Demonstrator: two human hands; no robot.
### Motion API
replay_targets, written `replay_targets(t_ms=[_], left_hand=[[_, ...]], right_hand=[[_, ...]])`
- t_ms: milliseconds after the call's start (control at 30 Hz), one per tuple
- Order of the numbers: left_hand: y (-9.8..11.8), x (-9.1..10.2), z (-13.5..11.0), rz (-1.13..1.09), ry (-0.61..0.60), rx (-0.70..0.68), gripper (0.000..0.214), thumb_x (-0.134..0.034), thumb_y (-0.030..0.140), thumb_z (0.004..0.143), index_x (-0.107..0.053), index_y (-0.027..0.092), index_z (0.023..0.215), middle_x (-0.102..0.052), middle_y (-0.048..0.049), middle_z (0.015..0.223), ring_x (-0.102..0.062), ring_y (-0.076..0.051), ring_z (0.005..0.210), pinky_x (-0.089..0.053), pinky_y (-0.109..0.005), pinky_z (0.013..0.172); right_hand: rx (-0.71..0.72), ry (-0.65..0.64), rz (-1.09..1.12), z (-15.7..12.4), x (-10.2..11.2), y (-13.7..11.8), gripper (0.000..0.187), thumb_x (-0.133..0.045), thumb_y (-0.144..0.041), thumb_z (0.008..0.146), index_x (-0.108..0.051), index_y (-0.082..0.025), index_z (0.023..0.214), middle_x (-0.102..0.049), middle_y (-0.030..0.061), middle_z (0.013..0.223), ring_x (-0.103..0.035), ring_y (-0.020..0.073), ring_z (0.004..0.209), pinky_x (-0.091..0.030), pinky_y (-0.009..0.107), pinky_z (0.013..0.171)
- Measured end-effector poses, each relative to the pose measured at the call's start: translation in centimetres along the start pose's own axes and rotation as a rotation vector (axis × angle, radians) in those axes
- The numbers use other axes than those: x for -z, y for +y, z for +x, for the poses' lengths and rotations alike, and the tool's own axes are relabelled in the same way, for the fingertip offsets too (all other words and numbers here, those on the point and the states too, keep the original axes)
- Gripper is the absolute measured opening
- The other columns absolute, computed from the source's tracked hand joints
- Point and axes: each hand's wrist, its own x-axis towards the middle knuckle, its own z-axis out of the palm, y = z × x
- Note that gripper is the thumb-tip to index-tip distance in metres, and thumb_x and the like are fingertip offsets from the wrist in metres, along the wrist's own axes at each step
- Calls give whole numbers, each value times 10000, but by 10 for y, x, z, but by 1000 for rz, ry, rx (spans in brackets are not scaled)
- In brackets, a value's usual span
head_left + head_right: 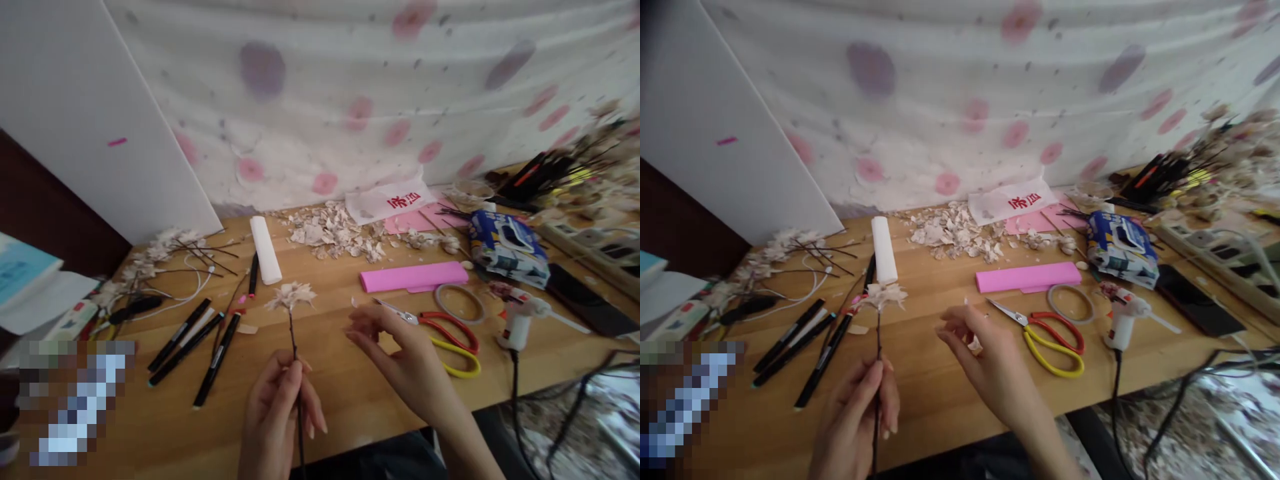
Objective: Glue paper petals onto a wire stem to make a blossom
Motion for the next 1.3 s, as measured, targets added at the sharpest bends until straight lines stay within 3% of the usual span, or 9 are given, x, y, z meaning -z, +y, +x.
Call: replay_targets(t_ms=[167,333,467,633,1100,1300], left_hand=[[4,-6,-3,38,-25,-8,404,-766,583,822,-631,203,790,-609,28,436,-500,-108,375,-376,-206,408],[10,-15,-11,74,-25,9,444,-799,609,772,-636,196,769,-614,15,418,-488,-105,362,-356,-198,401],[14,-24,-20,99,-13,24,480,-824,642,723,-651,195,748,-625,-1,412,-488,-105,360,-360,-201,411],[16,-30,-29,123,-10,58,523,-826,696,673,-652,206,726,-617,1,393,-484,-103,347,-348,-197,411],[16,-33,-38,116,-39,58,514,-837,680,672,-635,209,714,-606,-5,401,-522,-125,348,-335,-216,406],[16,-35,-39,104,-32,86,537,-862,679,634,-647,194,710,-612,-6,384,-470,-89,337,-322,-184,408]], right_hand=[[146,173,94,2,1,-23,125,-728,-138,919,-659,-240,935,-720,-28,771,-676,130,642,-538,206,580],[274,170,122,1,3,-33,196,-637,-43,952,-659,-237,957,-771,0,867,-743,140,775,-573,222,706],[268,225,35,4,7,-39,187,-725,-65,912,-682,-232,986,-787,2,858,-747,148,747,-576,228,708],[367,240,64,8,11,-46,152,-687,-50,934,-707,-200,914,-770,42,882,-748,150,810,-590,222,729],[227,209,-67,0,16,-50,155,-741,-124,924,-622,-221,902,-773,-19,803,-735,141,687,-513,211,612],[287,185,-72,2,20,-54,82,-725,-103,940,-695,-179,944,-766,21,845,-709,146,727,-504,222,668]])
